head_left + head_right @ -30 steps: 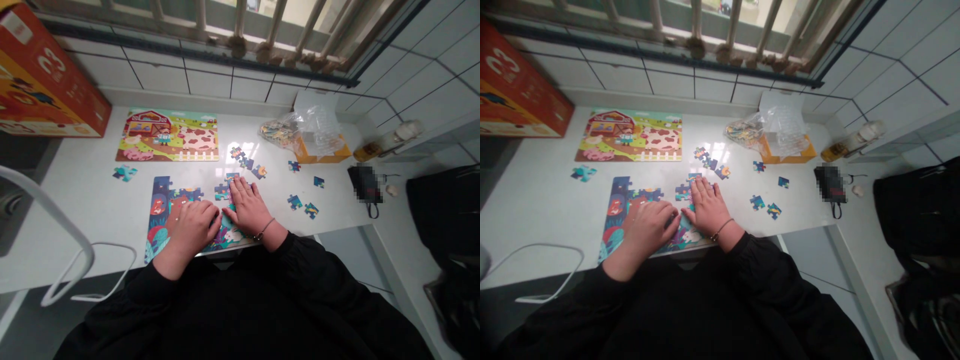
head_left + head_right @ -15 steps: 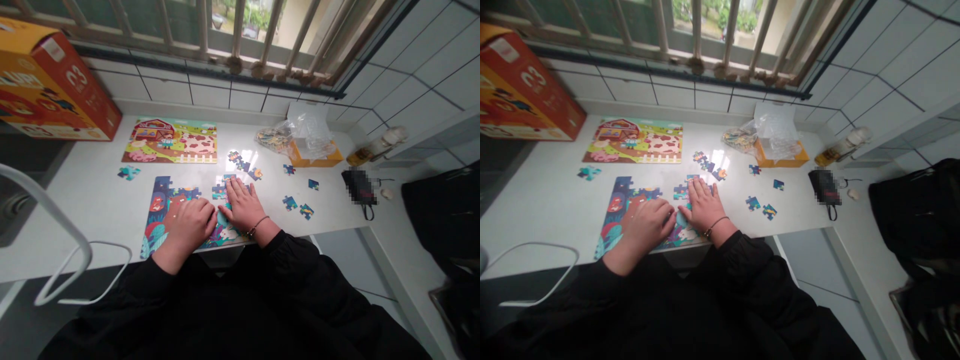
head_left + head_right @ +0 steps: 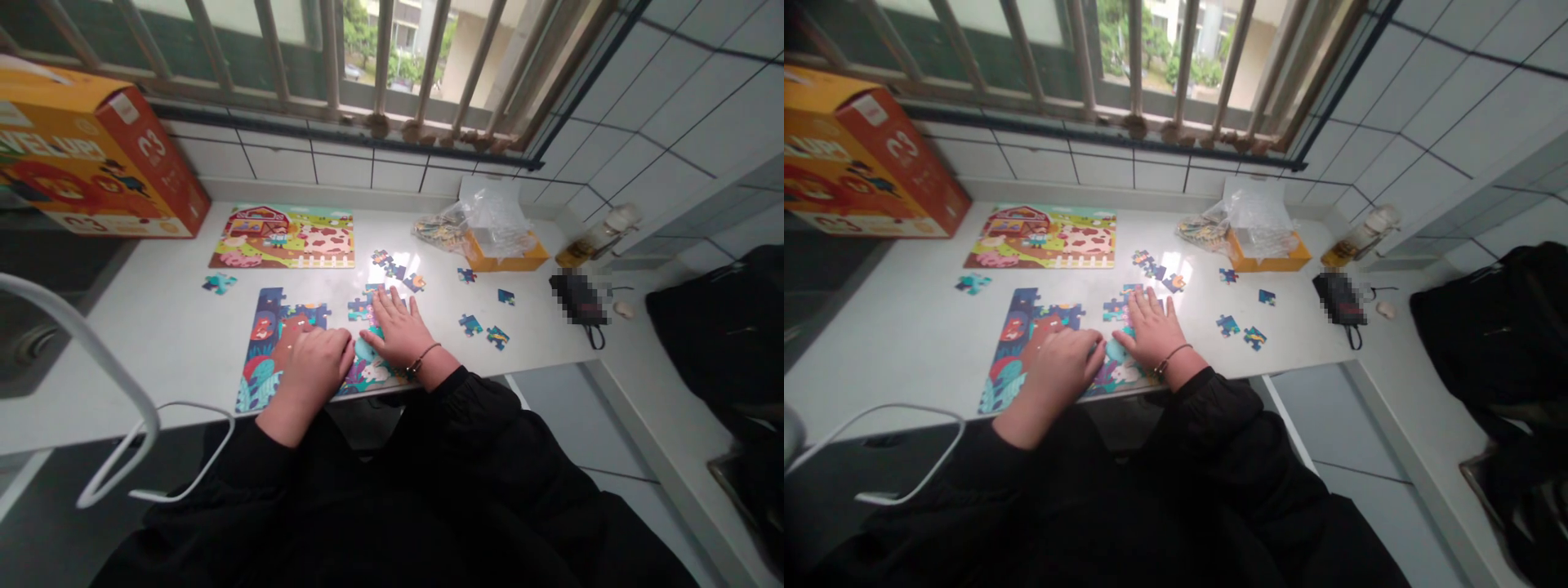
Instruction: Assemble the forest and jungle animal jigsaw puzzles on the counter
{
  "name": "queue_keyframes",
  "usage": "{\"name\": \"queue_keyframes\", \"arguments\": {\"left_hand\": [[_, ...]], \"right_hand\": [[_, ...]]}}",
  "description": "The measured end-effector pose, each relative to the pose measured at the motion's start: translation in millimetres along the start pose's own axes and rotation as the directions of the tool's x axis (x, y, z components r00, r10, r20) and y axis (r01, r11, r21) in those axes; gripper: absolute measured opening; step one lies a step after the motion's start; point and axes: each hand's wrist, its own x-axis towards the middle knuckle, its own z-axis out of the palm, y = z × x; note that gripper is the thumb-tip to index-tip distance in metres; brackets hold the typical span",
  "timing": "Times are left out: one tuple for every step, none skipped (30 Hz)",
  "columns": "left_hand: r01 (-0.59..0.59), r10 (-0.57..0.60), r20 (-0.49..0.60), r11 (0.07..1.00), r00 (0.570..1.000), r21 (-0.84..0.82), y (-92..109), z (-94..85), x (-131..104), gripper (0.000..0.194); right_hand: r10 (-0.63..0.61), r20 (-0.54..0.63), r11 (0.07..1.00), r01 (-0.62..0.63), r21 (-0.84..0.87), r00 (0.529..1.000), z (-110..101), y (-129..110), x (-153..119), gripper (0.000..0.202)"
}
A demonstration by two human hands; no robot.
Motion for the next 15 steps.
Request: {"name": "queue_keyframes", "arguments": {"left_hand": [[-0.001, 0.001, 0.001, 1.000, 1.000, 0.000, 0, -0.7, 0, 0.026], [-0.002, 0.002, 0.001, 1.000, 1.000, 0.000, 0, -1.4, 0, 0.025], [-0.001, 0.001, -0.001, 1.000, 1.000, 0.000, 0, -2.1, 1, 0.025], [0.000, 0.000, -0.004, 1.000, 1.000, 0.000, -1, -2.5, 1, 0.025], [0.000, 0.000, -0.007, 1.000, 1.000, 0.001, -1, -2.8, 1, 0.025], [0.000, 0.000, -0.008, 1.000, 1.000, 0.002, -1, -2.9, 0, 0.025], [0.000, 0.000, -0.009, 1.000, 1.000, 0.003, -1, -2.7, 0, 0.024], [0.002, -0.002, -0.012, 1.000, 1.000, 0.005, -1, -2.5, 0, 0.024], [0.004, -0.004, -0.015, 1.000, 1.000, 0.006, -1, -2.1, 0, 0.023], [0.006, -0.006, -0.017, 1.000, 1.000, 0.007, -1, -1.7, 0, 0.023], [0.008, -0.008, -0.017, 1.000, 1.000, 0.005, -1, -1.3, 1, 0.022], [0.010, -0.010, -0.017, 1.000, 1.000, 0.000, -2, -0.9, 1, 0.022], [0.010, -0.011, -0.016, 1.000, 1.000, -0.007, -2, -0.6, 1, 0.021], [0.010, -0.011, -0.015, 1.000, 1.000, -0.016, -2, -0.3, 1, 0.021], [0.011, -0.012, -0.014, 1.000, 1.000, -0.025, -2, -0.1, 1, 0.020]], "right_hand": [[0.005, -0.017, 1.000, -0.005, 0.005, 1.000, -2, 3, -7, 0.085], [0.018, -0.050, 1.000, -0.018, 0.009, 0.999, -5, 9, -17, 0.082], [0.048, -0.105, 0.999, -0.047, 0.010, 0.993, -8, 18, -30, 0.076], [0.099, -0.185, 0.995, -0.100, 0.004, 0.978, -12, 30, -45, 0.070], [0.162, -0.271, 0.985, -0.171, -0.010, 0.949, -16, 44, -62, 0.064], [0.236, -0.345, 0.965, -0.260, -0.025, 0.908, -20, 61, -80, 0.060], [0.313, -0.393, 0.934, -0.356, -0.038, 0.864, -24, 80, -99, 0.056], [0.384, -0.405, 0.896, -0.442, -0.055, 0.829, -27, 98, -117, 0.054], [0.433, -0.375, 0.866, -0.493, -0.078, 0.819, -31, 116, -133, 0.053], [0.458, -0.322, 0.856, -0.508, -0.093, 0.829, -34, 133, -148, 0.052], [0.464, -0.269, 0.861, -0.501, -0.086, 0.844, -36, 147, -159, 0.048], [0.452, -0.240, 0.874, -0.480, -0.073, 0.859, -38, 158, -168, 0.044], [0.435, -0.235, 0.885, -0.461, -0.065, 0.869, -40, 165, -174, 0.041], [0.420, -0.237, 0.894, -0.444, -0.059, 0.876, -41, 170, -178, 0.038], [0.406, -0.246, 0.901, -0.431, -0.057, 0.880, -42, 173, -179, 0.036]]}}
